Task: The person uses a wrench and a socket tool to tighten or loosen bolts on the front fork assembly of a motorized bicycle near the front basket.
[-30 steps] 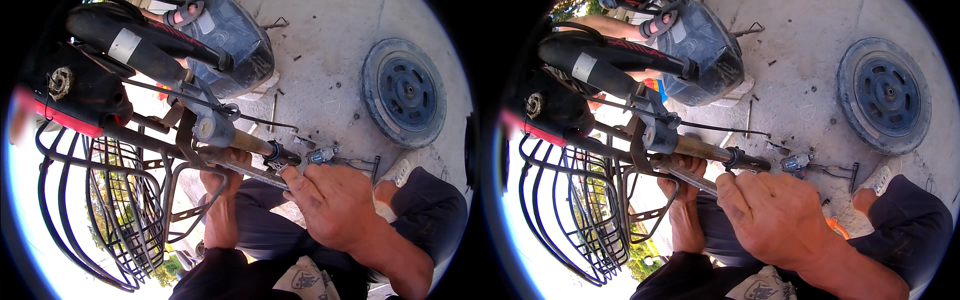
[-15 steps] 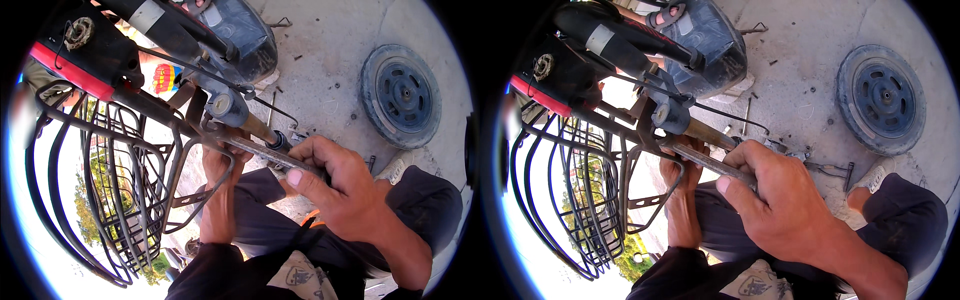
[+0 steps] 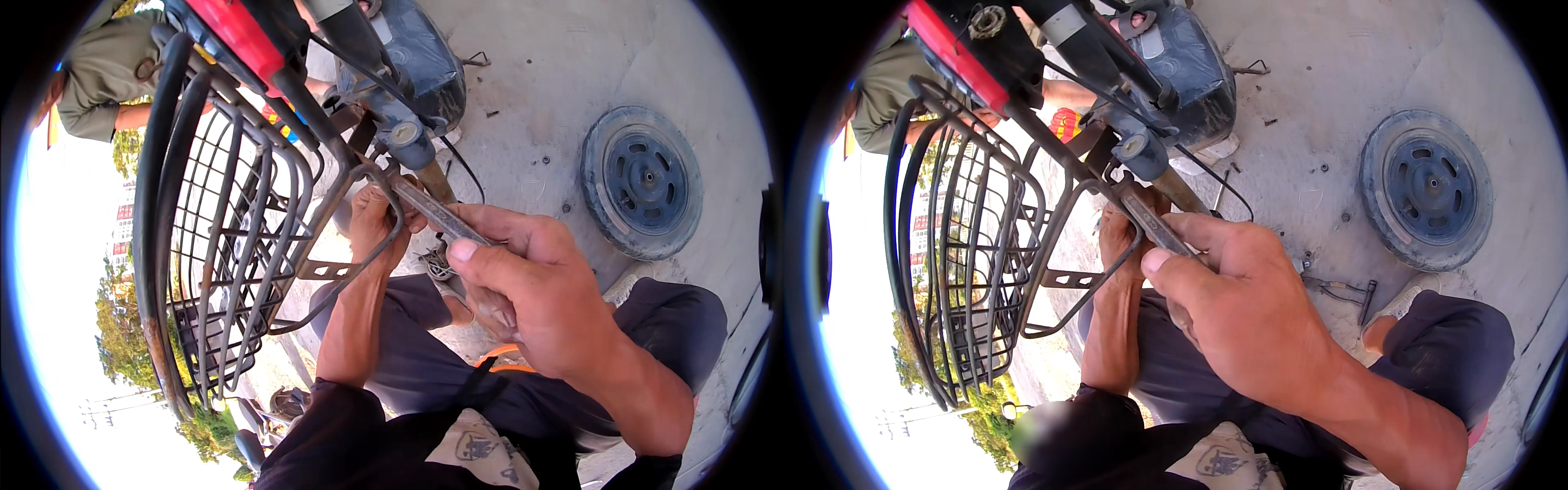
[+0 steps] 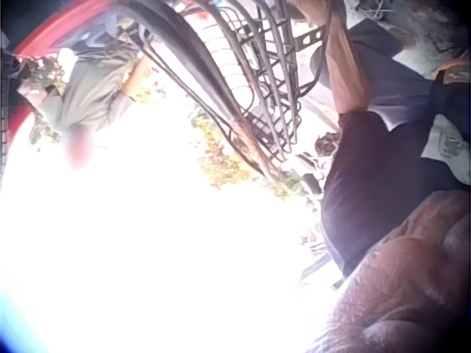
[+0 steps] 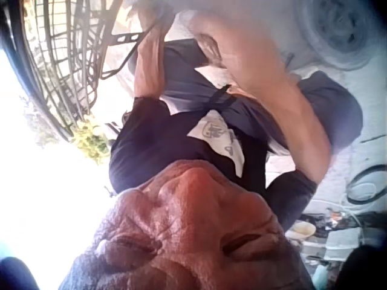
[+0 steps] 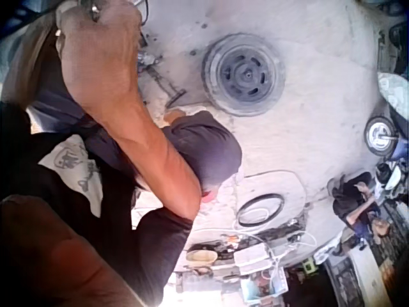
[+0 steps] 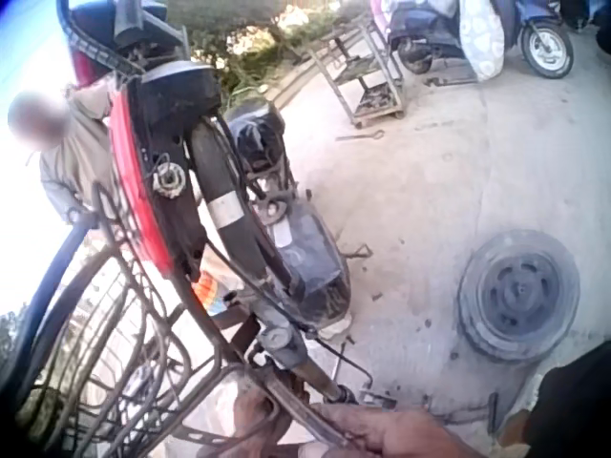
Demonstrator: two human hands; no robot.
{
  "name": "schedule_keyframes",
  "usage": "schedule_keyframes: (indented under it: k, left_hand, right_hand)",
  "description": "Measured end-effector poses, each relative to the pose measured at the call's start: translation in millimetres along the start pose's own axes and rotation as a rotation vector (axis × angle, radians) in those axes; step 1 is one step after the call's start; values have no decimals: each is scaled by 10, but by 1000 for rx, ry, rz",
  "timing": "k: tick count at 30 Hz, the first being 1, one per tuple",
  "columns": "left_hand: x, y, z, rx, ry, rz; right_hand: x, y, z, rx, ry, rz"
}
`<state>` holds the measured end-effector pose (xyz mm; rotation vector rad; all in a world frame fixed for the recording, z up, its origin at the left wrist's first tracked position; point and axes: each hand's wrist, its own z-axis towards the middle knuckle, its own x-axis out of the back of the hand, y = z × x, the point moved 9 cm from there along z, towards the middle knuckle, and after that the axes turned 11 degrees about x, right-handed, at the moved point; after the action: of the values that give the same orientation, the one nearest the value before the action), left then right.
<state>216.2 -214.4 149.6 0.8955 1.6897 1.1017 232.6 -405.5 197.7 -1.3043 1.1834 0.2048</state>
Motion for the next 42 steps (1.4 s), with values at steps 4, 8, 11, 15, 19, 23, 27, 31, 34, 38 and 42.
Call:
schedule_keyframes:
  k: [4,8,11,15,19,23,27,31,34,38,42]
  left_hand:
    - [10,-101,-8,110,-6,-138]
    - [21,-129,-19,154,31,-141]
    - [-30,-80,-8,112,30,-113]
    - [-24,-81,-19,119,112,-95]
    - [3,-45,-53,121,147,48]
    - [20,-72,-28,111,106,0]
    - [-15,-57,-3,61,57,27]
    - [-30,-64,-18,90,27,-60]
    - [61,-72,-26,95,138,11]
    - [-20,-67,-8,46,72,6]
    - [2,-74,-17,88,61,-16]
  right_hand:
    - [-103,59,7,10,32,174]
    - [-118,175,-15,53,73,225]
    - [-148,232,-27,83,91,283]
    - [-175,255,-23,93,135,341]
    - [-115,168,-4,36,72,241]
    - [-146,192,5,-32,0,300]
    - [-183,142,-2,148,128,312]
    - [-41,-3,31,157,57,-38]
    - [-60,92,19,86,20,6]
    - [-124,194,-23,183,104,160]
    - [-39,90,25,221,67,37]
